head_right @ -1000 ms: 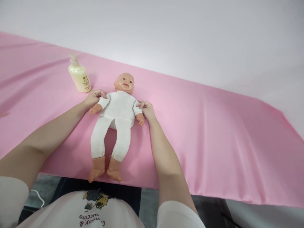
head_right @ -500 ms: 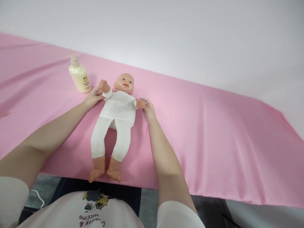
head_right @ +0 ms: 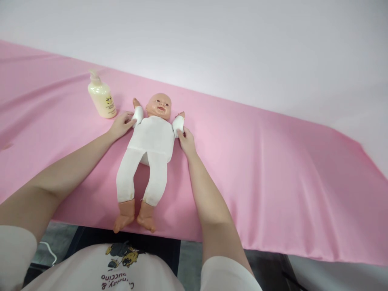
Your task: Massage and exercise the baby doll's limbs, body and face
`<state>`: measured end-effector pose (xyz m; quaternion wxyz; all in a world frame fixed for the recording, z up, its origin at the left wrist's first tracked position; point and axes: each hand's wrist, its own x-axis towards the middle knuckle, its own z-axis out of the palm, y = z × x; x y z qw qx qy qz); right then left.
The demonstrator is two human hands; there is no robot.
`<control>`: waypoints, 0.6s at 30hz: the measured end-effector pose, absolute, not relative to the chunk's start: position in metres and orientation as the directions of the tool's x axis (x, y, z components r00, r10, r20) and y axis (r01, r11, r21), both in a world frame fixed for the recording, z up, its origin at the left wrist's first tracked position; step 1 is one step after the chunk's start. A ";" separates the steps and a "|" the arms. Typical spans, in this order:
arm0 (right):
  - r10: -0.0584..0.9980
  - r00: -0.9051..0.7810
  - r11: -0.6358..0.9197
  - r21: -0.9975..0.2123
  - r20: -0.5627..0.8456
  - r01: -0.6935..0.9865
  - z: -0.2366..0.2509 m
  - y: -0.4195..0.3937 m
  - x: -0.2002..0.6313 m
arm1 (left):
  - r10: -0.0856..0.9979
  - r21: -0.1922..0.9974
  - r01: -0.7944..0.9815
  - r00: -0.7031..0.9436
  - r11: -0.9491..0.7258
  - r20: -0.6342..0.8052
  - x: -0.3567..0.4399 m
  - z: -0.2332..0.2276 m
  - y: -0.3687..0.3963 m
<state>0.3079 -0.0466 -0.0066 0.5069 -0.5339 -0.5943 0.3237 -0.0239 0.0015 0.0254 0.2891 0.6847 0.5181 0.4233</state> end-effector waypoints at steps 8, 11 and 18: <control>0.944 0.148 0.182 -0.840 0.295 0.512 -0.007 -0.044 0.308 | 0.940 0.774 0.537 0.140 -0.336 0.312 -0.026 0.021 0.008; 0.951 0.141 0.155 -0.816 0.276 0.557 -0.007 -0.042 0.309 | 0.947 0.787 0.530 0.139 -0.317 0.288 -0.026 0.022 0.007; 0.965 0.115 0.194 -0.936 0.236 0.294 -0.018 -0.037 0.315 | 0.971 0.901 0.368 0.150 -0.232 0.188 -0.025 0.022 0.006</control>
